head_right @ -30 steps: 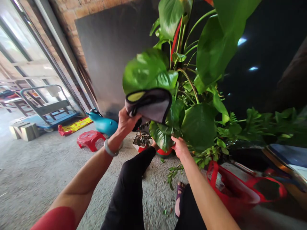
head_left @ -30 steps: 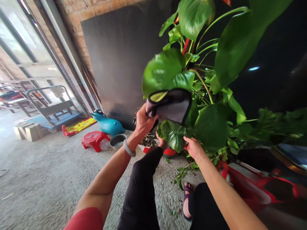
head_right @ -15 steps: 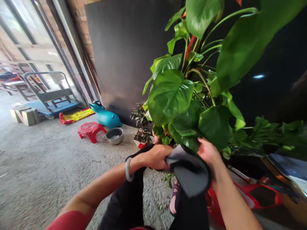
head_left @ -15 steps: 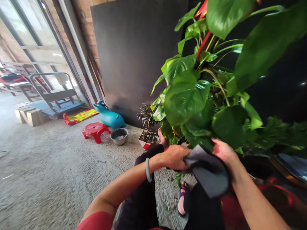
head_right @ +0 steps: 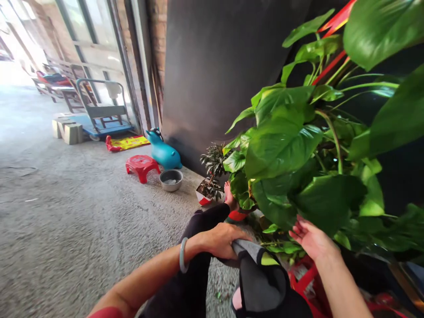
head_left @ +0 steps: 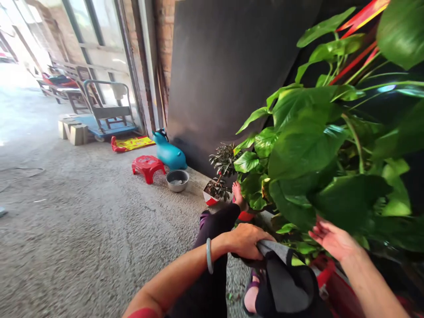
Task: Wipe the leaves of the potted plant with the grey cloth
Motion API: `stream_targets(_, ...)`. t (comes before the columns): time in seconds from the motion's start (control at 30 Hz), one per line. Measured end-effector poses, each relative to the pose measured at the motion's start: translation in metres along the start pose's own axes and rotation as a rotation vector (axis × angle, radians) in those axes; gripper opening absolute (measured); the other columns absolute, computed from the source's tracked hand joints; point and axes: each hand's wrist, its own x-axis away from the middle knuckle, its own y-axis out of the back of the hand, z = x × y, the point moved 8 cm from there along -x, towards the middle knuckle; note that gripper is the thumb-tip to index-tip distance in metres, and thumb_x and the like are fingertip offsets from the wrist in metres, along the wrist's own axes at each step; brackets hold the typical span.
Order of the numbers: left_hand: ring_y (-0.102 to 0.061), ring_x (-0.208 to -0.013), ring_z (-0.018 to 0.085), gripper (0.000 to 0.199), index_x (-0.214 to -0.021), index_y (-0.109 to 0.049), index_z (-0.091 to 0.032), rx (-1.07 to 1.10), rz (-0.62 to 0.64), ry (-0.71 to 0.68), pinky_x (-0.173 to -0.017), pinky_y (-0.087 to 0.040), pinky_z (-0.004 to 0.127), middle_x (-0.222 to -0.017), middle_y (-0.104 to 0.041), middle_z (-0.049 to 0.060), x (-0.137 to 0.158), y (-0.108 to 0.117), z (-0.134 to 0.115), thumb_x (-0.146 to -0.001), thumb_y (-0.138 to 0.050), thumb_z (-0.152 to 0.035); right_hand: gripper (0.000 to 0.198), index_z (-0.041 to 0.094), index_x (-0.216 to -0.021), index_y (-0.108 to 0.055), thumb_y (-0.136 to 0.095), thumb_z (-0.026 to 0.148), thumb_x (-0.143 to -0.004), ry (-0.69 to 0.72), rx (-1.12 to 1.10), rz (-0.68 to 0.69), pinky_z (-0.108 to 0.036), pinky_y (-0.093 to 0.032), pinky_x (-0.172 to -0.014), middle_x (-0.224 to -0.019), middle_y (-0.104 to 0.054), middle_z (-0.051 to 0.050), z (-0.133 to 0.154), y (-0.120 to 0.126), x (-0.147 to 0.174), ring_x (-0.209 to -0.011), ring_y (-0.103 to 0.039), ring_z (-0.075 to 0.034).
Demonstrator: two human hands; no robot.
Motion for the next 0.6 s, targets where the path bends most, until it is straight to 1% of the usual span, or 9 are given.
stream_targets(0.07, -0.075, -0.12, 0.032, 0.051, -0.132, -0.073, -0.03, 0.005, -0.017, 0.026, -0.097, -0.058, 0.037, -0.128, -0.08, 0.006, 0.004, 0.005, 0.005, -0.082, -0.075, -0.033, 0.026, 0.029, -0.072, -0.075, -0.066, 0.006, -0.067, -0.129, 0.086, 0.005, -0.034, -0.058, -0.051, -0.072, -0.072, -0.009, -0.013, -0.008, 0.012, -0.049, -0.06, -0.018)
stream_targets(0.13, -0.075, -0.12, 0.031, 0.052, -0.134, -0.073, -0.028, 0.019, -0.028, 0.018, -0.097, -0.058, 0.035, -0.128, -0.079, 0.008, 0.008, 0.01, 0.007, -0.081, -0.074, -0.032, 0.018, 0.026, -0.078, -0.076, -0.067, 0.012, -0.071, -0.151, 0.091, 0.063, -0.031, -0.059, -0.053, -0.074, -0.073, -0.009, -0.009, -0.027, 0.027, -0.052, -0.063, -0.017)
stream_targets(0.23, -0.076, -0.116, 0.032, 0.053, -0.134, -0.074, -0.024, 0.029, -0.045, 0.018, -0.097, -0.057, 0.036, -0.124, -0.08, 0.011, 0.014, 0.017, 0.01, -0.082, -0.074, -0.032, 0.016, 0.026, -0.092, -0.078, -0.068, 0.028, -0.08, -0.053, 0.053, 0.239, -0.035, -0.063, -0.064, -0.09, -0.079, -0.011, 0.021, -0.076, 0.051, -0.071, -0.073, -0.021)
stream_targets(0.33, -0.075, -0.117, 0.031, 0.054, -0.134, -0.073, -0.029, 0.038, -0.057, 0.064, -0.099, -0.057, 0.036, -0.125, -0.08, 0.007, 0.018, 0.021, 0.013, -0.08, -0.076, -0.031, 0.024, 0.026, -0.096, -0.076, -0.073, 0.046, -0.083, 0.054, -0.014, 0.448, -0.043, -0.065, -0.081, -0.109, -0.081, -0.015, 0.057, -0.139, 0.08, -0.097, -0.077, -0.027)
stream_targets(0.4, -0.074, -0.119, 0.031, 0.056, -0.133, -0.073, -0.029, 0.042, -0.049, 0.096, -0.1, -0.057, 0.038, -0.127, -0.079, 0.006, 0.019, 0.024, 0.012, -0.077, -0.078, -0.028, 0.025, 0.026, -0.093, -0.074, -0.076, 0.049, -0.083, 0.102, -0.109, 0.528, -0.049, -0.064, -0.086, -0.11, -0.08, -0.013, 0.081, -0.177, 0.098, -0.102, -0.076, -0.03)
stream_targets(0.43, -0.074, -0.119, 0.031, 0.056, -0.133, -0.073, -0.027, 0.043, -0.06, 0.105, -0.101, -0.057, 0.038, -0.127, -0.079, 0.006, 0.021, 0.028, 0.012, -0.077, -0.077, -0.026, 0.021, 0.026, -0.093, -0.073, -0.077, 0.045, -0.084, 0.126, -0.174, 0.521, -0.051, -0.064, -0.088, -0.109, -0.081, -0.012, 0.093, -0.189, 0.105, -0.102, -0.076, -0.029)
stream_targets(0.5, -0.074, -0.118, 0.03, 0.057, -0.132, -0.074, -0.025, 0.058, -0.13, 0.112, -0.102, -0.057, 0.037, -0.127, -0.079, 0.006, 0.027, 0.043, 0.009, -0.075, -0.075, -0.02, 0.01, 0.025, -0.096, -0.074, -0.073, 0.028, -0.087, 0.178, -0.324, 0.427, -0.053, -0.063, -0.093, -0.108, -0.081, -0.008, 0.116, -0.196, 0.111, -0.098, -0.076, -0.026)
stream_targets(0.53, -0.074, -0.117, 0.03, 0.058, -0.131, -0.075, -0.024, 0.076, -0.192, 0.112, -0.102, -0.056, 0.036, -0.126, -0.079, 0.006, 0.032, 0.055, 0.008, -0.074, -0.074, -0.018, 0.013, 0.024, -0.098, -0.074, -0.068, 0.019, -0.088, 0.202, -0.391, 0.366, -0.051, -0.063, -0.096, -0.107, -0.082, -0.008, 0.127, -0.192, 0.112, -0.098, -0.076, -0.024)
stream_targets(0.6, -0.075, -0.111, 0.028, 0.057, -0.127, -0.077, -0.022, 0.142, -0.372, 0.116, -0.099, -0.057, 0.034, -0.121, -0.08, 0.006, 0.049, 0.089, 0.007, -0.071, -0.072, -0.015, 0.024, 0.022, -0.099, -0.076, -0.06, 0.008, -0.088, 0.239, -0.469, 0.269, -0.044, -0.062, -0.1, -0.107, -0.083, -0.007, 0.143, -0.171, 0.111, -0.099, -0.077, -0.02)
